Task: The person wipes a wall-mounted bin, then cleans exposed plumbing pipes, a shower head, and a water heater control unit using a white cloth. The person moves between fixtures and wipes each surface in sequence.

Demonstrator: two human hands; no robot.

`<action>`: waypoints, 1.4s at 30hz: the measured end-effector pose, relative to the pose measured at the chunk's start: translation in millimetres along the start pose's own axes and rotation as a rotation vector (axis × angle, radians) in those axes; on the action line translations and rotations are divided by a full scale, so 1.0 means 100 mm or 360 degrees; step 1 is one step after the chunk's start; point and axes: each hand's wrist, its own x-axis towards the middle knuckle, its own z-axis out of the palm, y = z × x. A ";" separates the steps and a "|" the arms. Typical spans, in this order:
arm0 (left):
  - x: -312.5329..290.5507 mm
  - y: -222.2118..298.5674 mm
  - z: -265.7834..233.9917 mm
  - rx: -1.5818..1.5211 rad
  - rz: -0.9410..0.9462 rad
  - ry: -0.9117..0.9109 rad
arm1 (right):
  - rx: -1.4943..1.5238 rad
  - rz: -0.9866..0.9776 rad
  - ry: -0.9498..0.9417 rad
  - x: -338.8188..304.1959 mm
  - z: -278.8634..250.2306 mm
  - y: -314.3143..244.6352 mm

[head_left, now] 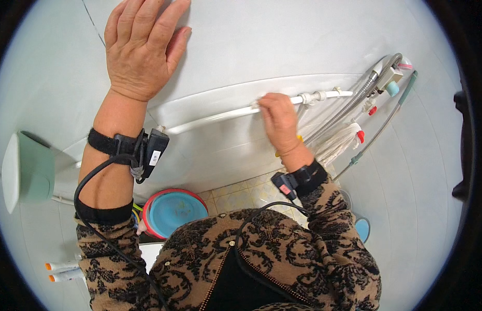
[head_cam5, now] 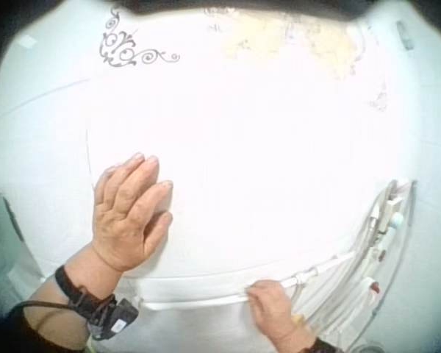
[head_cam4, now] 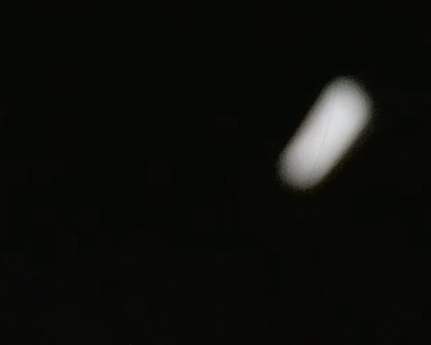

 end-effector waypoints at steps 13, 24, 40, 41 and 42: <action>0.21 0.02 -0.02 0.0058 0.0076 -0.0084 | 0.0059 -0.0319 0.0020 0.09 -0.05 0.22; 0.17 -0.09 -0.24 0.0181 0.0071 -0.0125 | 0.0067 -0.0353 0.0010 0.09 0.12 -0.18; 0.16 -0.06 -0.16 0.0130 0.0020 -0.0190 | 0.2066 0.1369 -0.0947 0.04 0.06 -0.55; 0.16 -0.04 -0.15 0.0126 0.0024 -0.0171 | 0.2215 0.1494 -0.0929 -0.19 -0.09 -0.39; 0.16 -0.04 -0.12 0.0112 0.0032 -0.0159 | 0.2103 0.1768 -0.0886 -0.47 -0.25 -0.27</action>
